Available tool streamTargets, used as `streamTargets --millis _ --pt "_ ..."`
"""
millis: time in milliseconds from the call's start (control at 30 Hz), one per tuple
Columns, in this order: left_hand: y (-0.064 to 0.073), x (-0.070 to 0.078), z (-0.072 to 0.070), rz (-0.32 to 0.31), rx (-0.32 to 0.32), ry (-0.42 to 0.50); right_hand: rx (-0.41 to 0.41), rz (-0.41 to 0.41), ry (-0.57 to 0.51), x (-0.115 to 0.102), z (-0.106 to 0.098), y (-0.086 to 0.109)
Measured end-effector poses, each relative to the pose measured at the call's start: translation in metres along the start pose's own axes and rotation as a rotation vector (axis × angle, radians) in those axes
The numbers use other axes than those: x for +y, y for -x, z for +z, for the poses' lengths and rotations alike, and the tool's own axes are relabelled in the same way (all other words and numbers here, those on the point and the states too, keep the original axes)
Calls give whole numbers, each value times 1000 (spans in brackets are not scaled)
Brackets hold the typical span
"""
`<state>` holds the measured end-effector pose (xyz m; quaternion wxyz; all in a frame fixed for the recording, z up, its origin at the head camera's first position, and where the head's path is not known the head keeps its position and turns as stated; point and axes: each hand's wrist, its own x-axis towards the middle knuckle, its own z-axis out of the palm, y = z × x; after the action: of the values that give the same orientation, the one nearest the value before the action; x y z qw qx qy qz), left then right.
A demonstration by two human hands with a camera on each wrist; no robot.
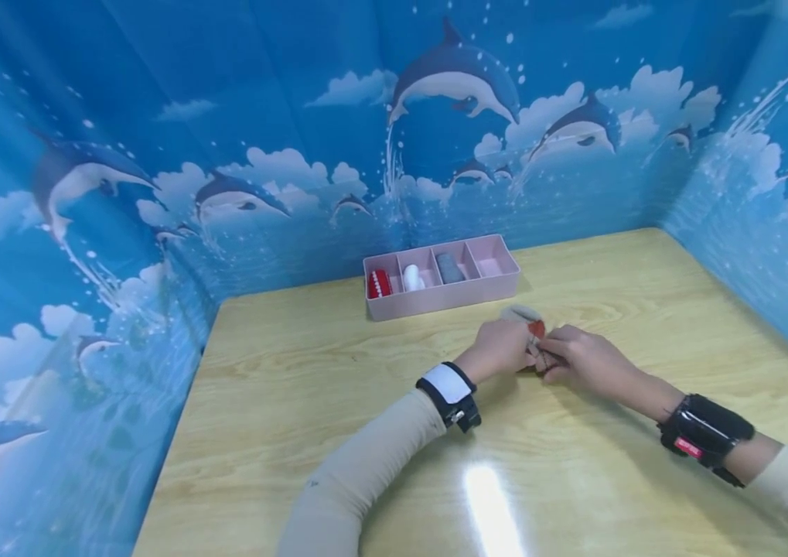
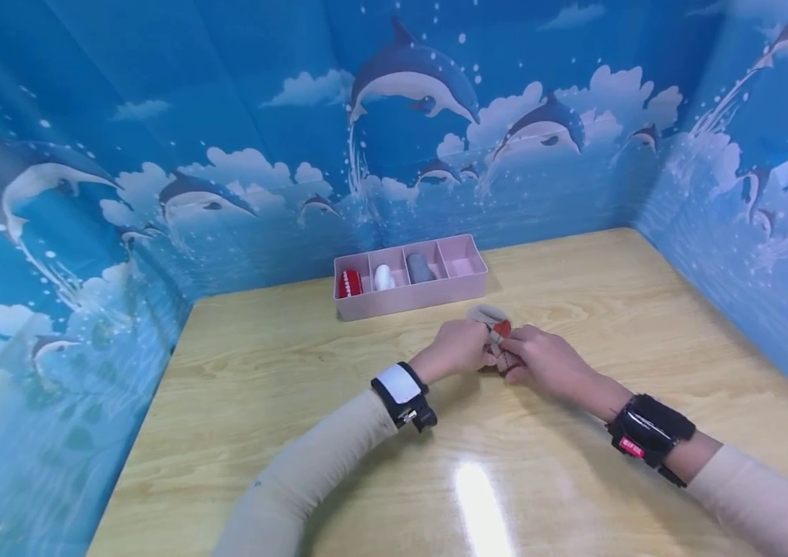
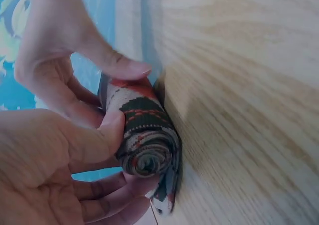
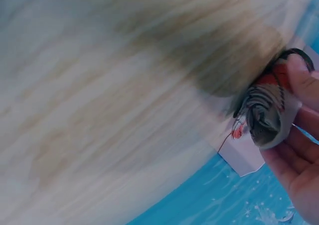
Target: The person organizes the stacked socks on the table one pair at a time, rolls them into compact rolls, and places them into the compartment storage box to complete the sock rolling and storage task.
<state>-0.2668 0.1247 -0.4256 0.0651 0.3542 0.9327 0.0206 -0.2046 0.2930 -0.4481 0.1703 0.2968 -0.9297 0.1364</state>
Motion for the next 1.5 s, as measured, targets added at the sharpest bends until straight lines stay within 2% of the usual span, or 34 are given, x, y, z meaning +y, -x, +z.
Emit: streamTargets --millis 100,200,367,467,600,700,800,933,1033,1167,1267,1333,1500 --pt "0 -3 4 -7 -17 59 -25 -10 15 0 2 2" --pt "2 -4 9 1 37 85 -65 29 -9 1 2 1" --pt "11 -1 17 50 207 4 -170 104 -78 5 1 -8" --pt "16 2 20 71 249 -73 -238 150 -137 10 1 -15" --pt "17 4 22 87 237 -107 -296 190 -238 18 3 -25" --pt "14 3 23 98 225 -93 -314 197 -306 23 4 -31" --pt "9 0 22 105 204 -73 -323 260 -360 28 5 -36" --pt "0 -7 19 70 167 -22 -273 403 -419 31 6 -37" --pt "-7 -12 17 42 144 47 -192 443 -412 30 8 -36" --pt "-13 -17 14 23 113 145 -89 390 -333 25 13 -31" --pt "-16 -21 12 16 99 180 -53 328 -283 20 16 -28" --pt "-17 -24 11 15 99 203 -57 305 -278 19 17 -27" --pt "-20 -31 12 -1 91 299 -115 307 -273 20 14 -28"
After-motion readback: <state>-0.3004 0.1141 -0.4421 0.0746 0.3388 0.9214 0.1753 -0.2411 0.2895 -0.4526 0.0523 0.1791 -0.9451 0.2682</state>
